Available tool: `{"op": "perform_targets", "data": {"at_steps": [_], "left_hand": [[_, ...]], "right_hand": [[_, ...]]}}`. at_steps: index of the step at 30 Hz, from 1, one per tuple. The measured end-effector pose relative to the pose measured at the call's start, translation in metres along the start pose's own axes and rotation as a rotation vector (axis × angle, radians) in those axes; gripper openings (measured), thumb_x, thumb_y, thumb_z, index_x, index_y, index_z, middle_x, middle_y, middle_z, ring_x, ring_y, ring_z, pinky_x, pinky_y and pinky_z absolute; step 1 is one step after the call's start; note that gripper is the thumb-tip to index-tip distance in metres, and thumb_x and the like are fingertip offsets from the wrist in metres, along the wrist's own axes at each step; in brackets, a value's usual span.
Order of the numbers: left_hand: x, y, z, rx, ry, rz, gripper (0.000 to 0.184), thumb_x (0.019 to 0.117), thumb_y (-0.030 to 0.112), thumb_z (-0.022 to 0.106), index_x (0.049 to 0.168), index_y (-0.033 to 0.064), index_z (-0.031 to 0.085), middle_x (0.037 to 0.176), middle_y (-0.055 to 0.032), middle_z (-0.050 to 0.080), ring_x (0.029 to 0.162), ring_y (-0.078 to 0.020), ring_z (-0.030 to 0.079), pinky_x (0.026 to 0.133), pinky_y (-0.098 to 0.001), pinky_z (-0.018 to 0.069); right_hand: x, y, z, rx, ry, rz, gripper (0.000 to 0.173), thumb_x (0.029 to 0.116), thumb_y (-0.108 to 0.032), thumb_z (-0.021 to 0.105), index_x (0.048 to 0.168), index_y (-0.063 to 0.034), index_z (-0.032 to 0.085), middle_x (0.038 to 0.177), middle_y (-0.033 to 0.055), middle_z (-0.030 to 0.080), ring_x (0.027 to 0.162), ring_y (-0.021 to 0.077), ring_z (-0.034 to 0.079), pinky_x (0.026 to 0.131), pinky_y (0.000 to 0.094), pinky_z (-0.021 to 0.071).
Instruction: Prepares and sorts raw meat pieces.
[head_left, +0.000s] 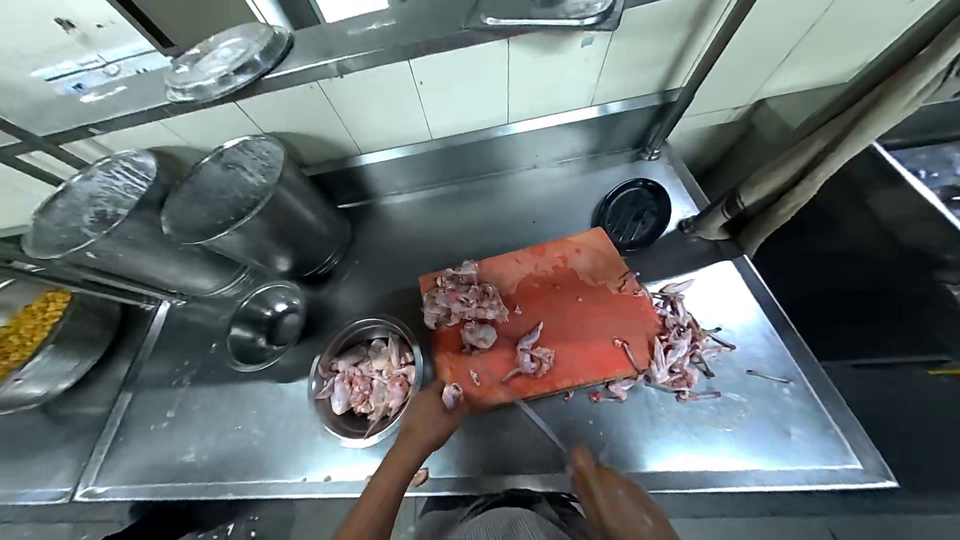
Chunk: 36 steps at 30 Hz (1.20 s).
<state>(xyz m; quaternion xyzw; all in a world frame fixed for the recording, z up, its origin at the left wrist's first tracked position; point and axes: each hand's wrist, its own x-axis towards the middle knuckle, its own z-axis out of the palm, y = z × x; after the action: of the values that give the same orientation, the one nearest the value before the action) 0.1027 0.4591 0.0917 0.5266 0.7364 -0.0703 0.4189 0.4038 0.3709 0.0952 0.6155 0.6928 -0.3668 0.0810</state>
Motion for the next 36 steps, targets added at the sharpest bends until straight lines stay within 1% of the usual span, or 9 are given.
{"op": "perform_targets", "data": {"at_steps": [4,9,11,14,18,23,27,32,36], "left_hand": [[-0.006,-0.008,0.009,-0.424,0.049,0.273,0.065,0.0808,0.035,0.081,0.137,0.0145,0.057,0.119,-0.0082,0.069,0.107,-0.0187,0.068,0.096,-0.0438,0.0566],[-0.021,0.022,0.016,-0.84,0.046,0.333,0.066,0.0805,0.032,0.084,0.13,0.005,0.051,0.103,-0.0094,0.066,0.083,-0.017,0.067,0.066,-0.0337,0.0587],[-0.027,0.033,0.02,-0.987,0.052,0.34,0.066,0.0864,0.031,0.076,0.136,0.0019,0.044,0.108,-0.0109,0.065,0.087,-0.0175,0.067,0.072,-0.0336,0.0585],[-0.033,0.048,0.025,-1.106,0.138,0.41,0.065,0.091,0.032,0.067,0.14,-0.0011,0.04,0.115,-0.0129,0.063,0.099,-0.0177,0.065,0.084,-0.035,0.0559],[-0.043,0.062,0.034,-1.137,0.198,0.498,0.055,0.0996,0.033,0.053,0.141,-0.0015,0.039,0.129,-0.0134,0.054,0.113,-0.0147,0.058,0.095,-0.0336,0.0522],[-0.051,0.069,0.035,-0.96,0.174,0.578,0.047,0.1021,0.034,0.052,0.133,-0.0013,0.045,0.117,-0.011,0.059,0.101,-0.0125,0.063,0.087,-0.0323,0.0563],[-0.046,0.065,0.027,-0.955,0.054,0.499,0.046,0.0885,0.04,0.074,0.116,0.0049,0.061,0.093,-0.0058,0.066,0.082,-0.0149,0.066,0.074,-0.0337,0.0571],[-0.046,0.06,0.024,-0.88,0.086,0.577,0.036,0.0899,0.042,0.072,0.099,0.0076,0.062,0.076,-0.0007,0.061,0.067,-0.0112,0.06,0.063,-0.0302,0.0524],[-0.049,0.057,0.018,-0.734,0.005,0.595,0.044,0.0945,0.054,0.061,0.098,0.0095,0.063,0.076,0.0025,0.059,0.066,-0.0078,0.057,0.062,-0.0291,0.0498]], "right_hand": [[0.047,0.012,-0.031,-0.069,0.498,0.089,0.036,0.1045,-0.022,0.05,0.133,-0.0021,0.057,0.107,0.0246,0.068,0.076,0.0401,0.072,0.063,0.0551,0.0606],[0.108,0.006,-0.073,-0.093,0.493,0.178,0.055,0.0947,-0.007,0.061,0.149,-0.0026,0.05,0.139,0.0343,0.052,0.127,0.0564,0.051,0.095,0.0709,0.0464],[0.094,-0.015,-0.075,0.072,0.526,-0.034,0.046,0.0967,-0.018,0.061,0.14,-0.0005,0.06,0.142,0.0327,0.053,0.135,0.0543,0.047,0.104,0.0712,0.0418],[0.074,-0.061,-0.048,0.525,0.29,-0.369,0.043,0.1022,-0.034,0.058,0.133,-0.0043,0.061,0.13,0.0131,0.065,0.122,0.0236,0.063,0.103,0.0433,0.0545],[0.072,-0.098,-0.023,0.928,0.159,-0.477,0.04,0.0954,-0.021,0.067,0.129,-0.0006,0.057,0.119,0.0102,0.067,0.107,0.015,0.068,0.091,0.0339,0.0598],[0.067,-0.088,-0.032,0.973,0.158,-0.474,0.021,0.0988,-0.017,0.058,0.116,-0.0046,0.055,0.092,0.0039,0.066,0.075,0.0114,0.067,0.068,0.032,0.0596],[0.053,-0.082,-0.04,0.759,0.075,-0.421,0.031,0.1051,-0.025,0.046,0.124,-0.0037,0.058,0.094,0.0089,0.067,0.077,0.0166,0.067,0.072,0.0392,0.0585],[0.044,-0.084,-0.042,0.491,0.259,-0.469,0.03,0.1017,-0.033,0.049,0.105,-0.0074,0.065,0.079,0.0055,0.065,0.075,0.0185,0.067,0.07,0.0427,0.0559],[0.034,-0.088,-0.052,0.393,0.257,-0.478,0.032,0.1014,-0.03,0.05,0.114,-0.0032,0.063,0.091,0.0109,0.069,0.087,0.0227,0.07,0.081,0.0441,0.0579]]}}
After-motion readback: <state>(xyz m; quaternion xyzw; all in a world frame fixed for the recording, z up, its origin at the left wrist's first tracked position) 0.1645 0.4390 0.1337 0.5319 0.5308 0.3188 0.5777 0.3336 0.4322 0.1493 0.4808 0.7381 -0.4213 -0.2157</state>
